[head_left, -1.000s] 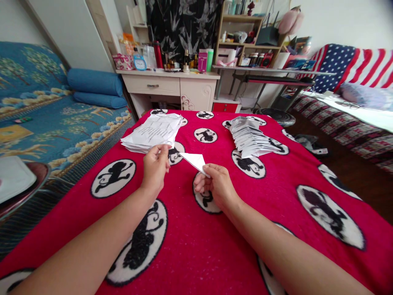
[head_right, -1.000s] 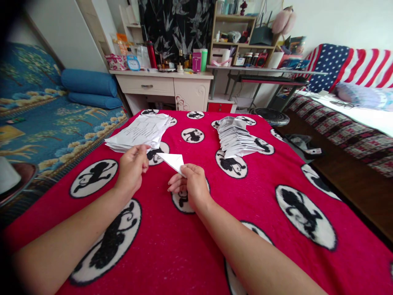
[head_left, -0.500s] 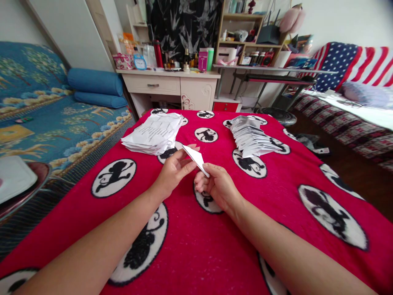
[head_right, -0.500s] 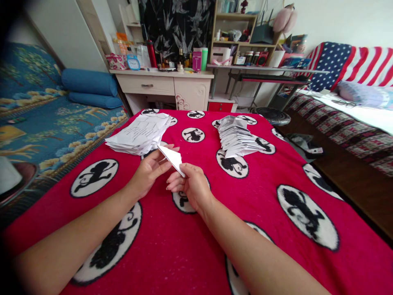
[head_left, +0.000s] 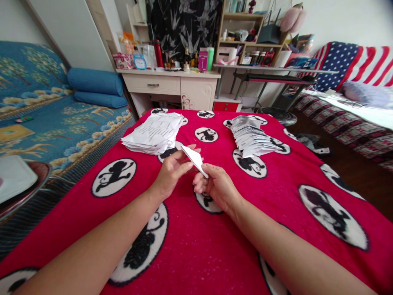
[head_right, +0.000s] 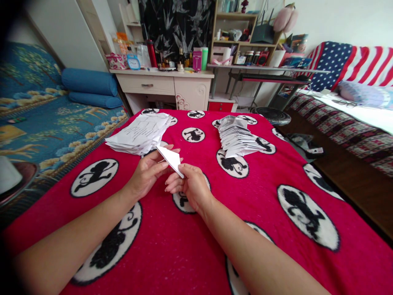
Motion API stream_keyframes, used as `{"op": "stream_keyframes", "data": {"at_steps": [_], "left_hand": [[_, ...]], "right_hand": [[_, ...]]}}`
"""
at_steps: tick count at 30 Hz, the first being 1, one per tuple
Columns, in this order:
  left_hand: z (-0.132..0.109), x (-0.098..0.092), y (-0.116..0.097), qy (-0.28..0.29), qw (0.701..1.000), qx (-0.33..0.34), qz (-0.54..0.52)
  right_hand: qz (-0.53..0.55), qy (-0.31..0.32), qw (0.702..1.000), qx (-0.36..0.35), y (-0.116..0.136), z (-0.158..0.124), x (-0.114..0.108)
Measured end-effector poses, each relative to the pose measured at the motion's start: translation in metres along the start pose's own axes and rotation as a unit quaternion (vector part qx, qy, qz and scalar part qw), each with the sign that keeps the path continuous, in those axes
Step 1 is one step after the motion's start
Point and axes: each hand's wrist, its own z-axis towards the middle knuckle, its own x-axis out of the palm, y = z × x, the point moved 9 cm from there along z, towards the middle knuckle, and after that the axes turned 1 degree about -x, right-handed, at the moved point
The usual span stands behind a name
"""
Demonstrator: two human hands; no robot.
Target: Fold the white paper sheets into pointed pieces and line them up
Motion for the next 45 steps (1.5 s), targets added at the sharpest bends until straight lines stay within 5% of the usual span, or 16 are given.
{"op": "stream_keyframes", "data": {"at_steps": [18,27,30,33,36,39,42,45], "left_hand": [[-0.002,-0.003,0.005,-0.029,0.998,-0.038,-0.037],[0.001,-0.012,0.003,-0.076,0.994,-0.005,0.076],[0.002,-0.024,0.002,-0.123,0.980,-0.001,0.158],[0.000,-0.025,-0.002,-0.127,0.959,0.002,0.252],[-0.002,-0.015,-0.007,-0.094,0.933,0.024,0.348],[-0.003,-0.006,-0.005,-0.069,0.915,0.035,0.396],[-0.001,-0.004,0.003,-0.054,0.934,0.011,0.354],[-0.001,-0.002,0.006,-0.041,0.947,0.003,0.319]], "right_hand": [[-0.095,0.056,0.994,0.011,-0.005,-0.005,0.016],[-0.159,0.046,0.986,0.025,-0.005,-0.007,0.014],[-0.293,-0.026,0.956,-0.021,0.010,-0.008,0.002],[-0.451,-0.098,0.874,-0.150,0.039,-0.015,0.001],[-0.529,-0.112,0.815,-0.206,0.048,-0.021,0.007],[-0.550,-0.099,0.801,-0.217,0.046,-0.020,0.010],[-0.542,-0.107,0.798,-0.240,0.048,-0.016,0.004],[-0.495,-0.120,0.831,-0.224,0.051,-0.008,-0.012]]}}
